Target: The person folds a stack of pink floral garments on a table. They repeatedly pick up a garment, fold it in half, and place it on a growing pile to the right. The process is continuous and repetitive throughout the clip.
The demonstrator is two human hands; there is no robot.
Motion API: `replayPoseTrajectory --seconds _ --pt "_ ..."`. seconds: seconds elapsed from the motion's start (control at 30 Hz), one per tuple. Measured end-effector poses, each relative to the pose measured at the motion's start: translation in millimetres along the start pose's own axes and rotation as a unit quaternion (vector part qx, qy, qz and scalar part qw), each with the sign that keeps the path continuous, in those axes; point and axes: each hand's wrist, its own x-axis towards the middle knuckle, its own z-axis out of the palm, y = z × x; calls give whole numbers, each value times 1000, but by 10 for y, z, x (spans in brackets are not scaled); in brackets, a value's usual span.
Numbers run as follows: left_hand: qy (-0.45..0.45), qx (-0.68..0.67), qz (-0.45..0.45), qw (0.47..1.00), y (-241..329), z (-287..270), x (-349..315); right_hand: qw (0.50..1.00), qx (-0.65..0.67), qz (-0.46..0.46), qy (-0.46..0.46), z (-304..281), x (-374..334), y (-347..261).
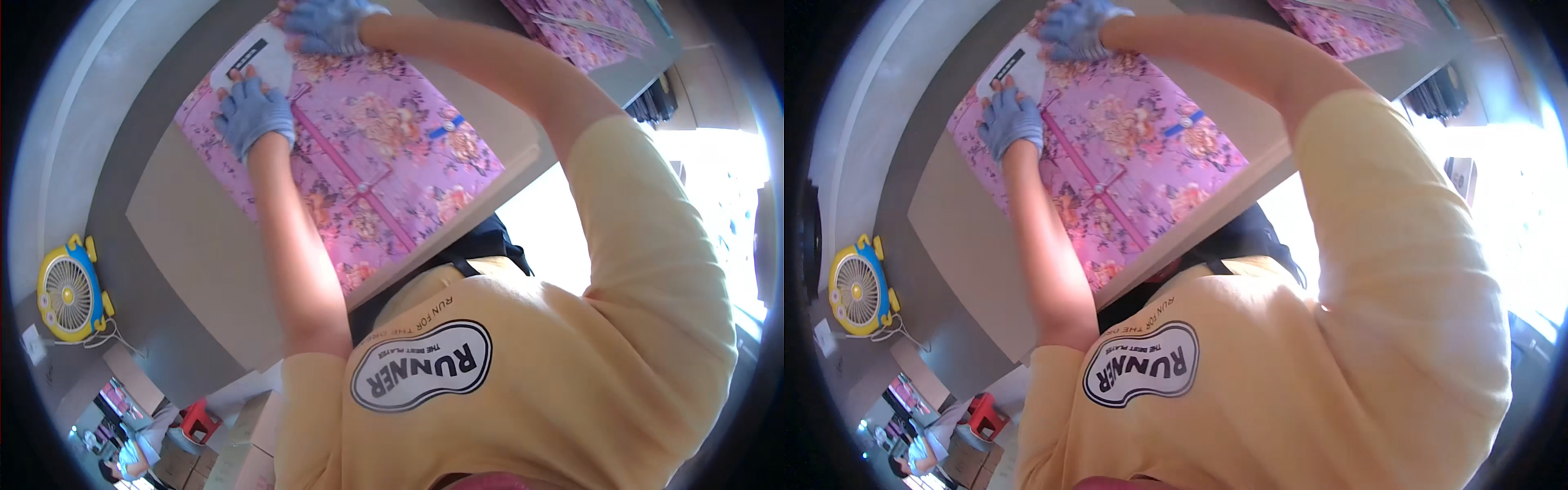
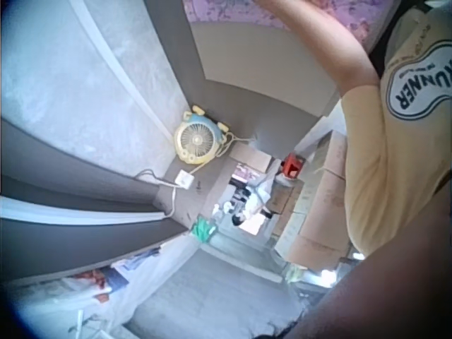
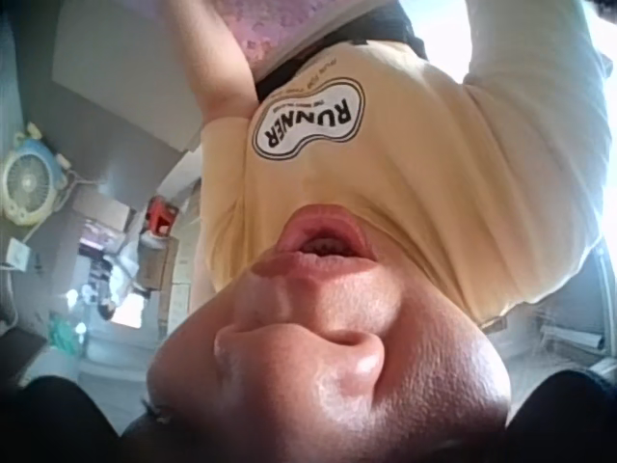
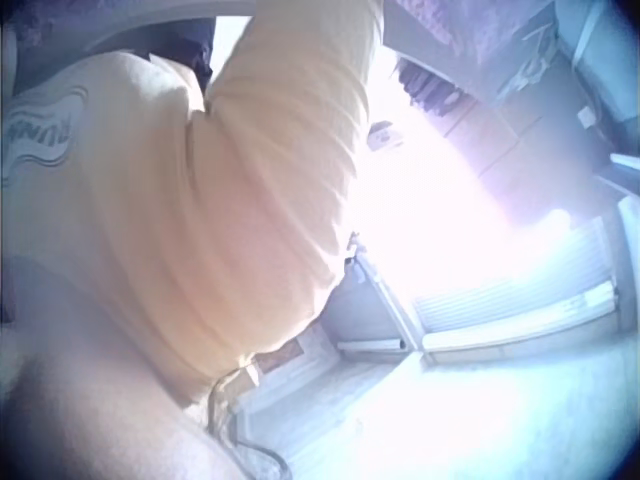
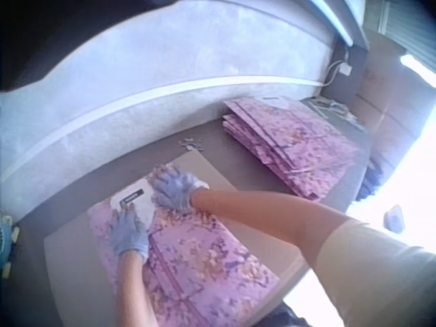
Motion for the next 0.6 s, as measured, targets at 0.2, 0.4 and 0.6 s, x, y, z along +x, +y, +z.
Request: replayPoseTrajectory --seconds 0.2,0.4,0.6 --pt "14 1 -21 1000 -129 -21 -31 985 65 24 -157 -1486 -1639 -1002" --pt "40 34 -3 999 0 19 3 956 162 201 -137 -1977 -2618 -1646" --pt "98 48 65 992 137 49 -582 956 160 231 -88 -1911 -2506 -1785"
